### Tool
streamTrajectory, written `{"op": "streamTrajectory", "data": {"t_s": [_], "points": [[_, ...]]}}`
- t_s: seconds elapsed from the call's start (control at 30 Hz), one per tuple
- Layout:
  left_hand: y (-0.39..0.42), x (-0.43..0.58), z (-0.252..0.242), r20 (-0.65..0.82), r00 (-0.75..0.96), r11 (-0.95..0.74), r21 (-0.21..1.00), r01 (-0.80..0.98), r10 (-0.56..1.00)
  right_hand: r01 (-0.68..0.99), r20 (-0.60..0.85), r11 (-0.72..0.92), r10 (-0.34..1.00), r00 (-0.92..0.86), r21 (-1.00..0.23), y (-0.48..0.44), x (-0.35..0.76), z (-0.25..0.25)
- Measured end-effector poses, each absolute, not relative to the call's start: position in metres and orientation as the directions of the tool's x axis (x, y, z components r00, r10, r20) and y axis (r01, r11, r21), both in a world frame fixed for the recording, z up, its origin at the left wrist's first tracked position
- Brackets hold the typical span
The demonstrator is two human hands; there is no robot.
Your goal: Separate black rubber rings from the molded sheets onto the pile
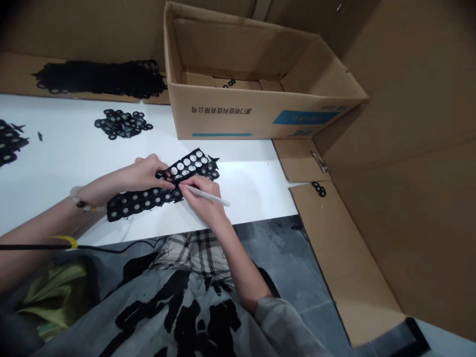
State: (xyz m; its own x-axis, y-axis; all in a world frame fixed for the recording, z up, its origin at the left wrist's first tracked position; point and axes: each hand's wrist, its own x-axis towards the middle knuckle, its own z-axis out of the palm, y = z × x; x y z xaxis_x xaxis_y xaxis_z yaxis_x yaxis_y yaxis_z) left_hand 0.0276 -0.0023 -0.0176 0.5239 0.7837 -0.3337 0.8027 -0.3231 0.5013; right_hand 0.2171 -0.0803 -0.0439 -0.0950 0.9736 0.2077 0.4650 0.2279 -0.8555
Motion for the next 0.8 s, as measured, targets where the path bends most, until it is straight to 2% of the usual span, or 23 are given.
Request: {"op": "streamTrajectory", "data": {"t_s": [0.3, 0.5, 0.67, 0.8], "points": [[-0.005, 0.030, -0.010, -0.383, 0.515, -0.301, 0.494, 0.816, 0.767, 0.630, 0.310, 0.325, 0.941, -0.139, -0.706, -0.080, 0.205, -0.054], [0.004, 0.020, -0.005, -0.406, 0.552, -0.258, 0.584, 0.770, 0.728, 0.620, 0.326, 0.300, 0.942, -0.075, -0.725, -0.082, 0.208, -0.052], [0.008, 0.014, -0.001, -0.390, 0.473, -0.238, 0.517, 0.822, 0.790, 0.628, 0.307, 0.213, 0.951, 0.043, -0.748, -0.084, 0.218, -0.048], [0.000, 0.023, -0.003, -0.360, 0.473, -0.255, 0.509, 0.822, 0.804, 0.594, 0.266, 0.161, 0.960, 0.093, -0.788, -0.087, 0.224, -0.043]]}}
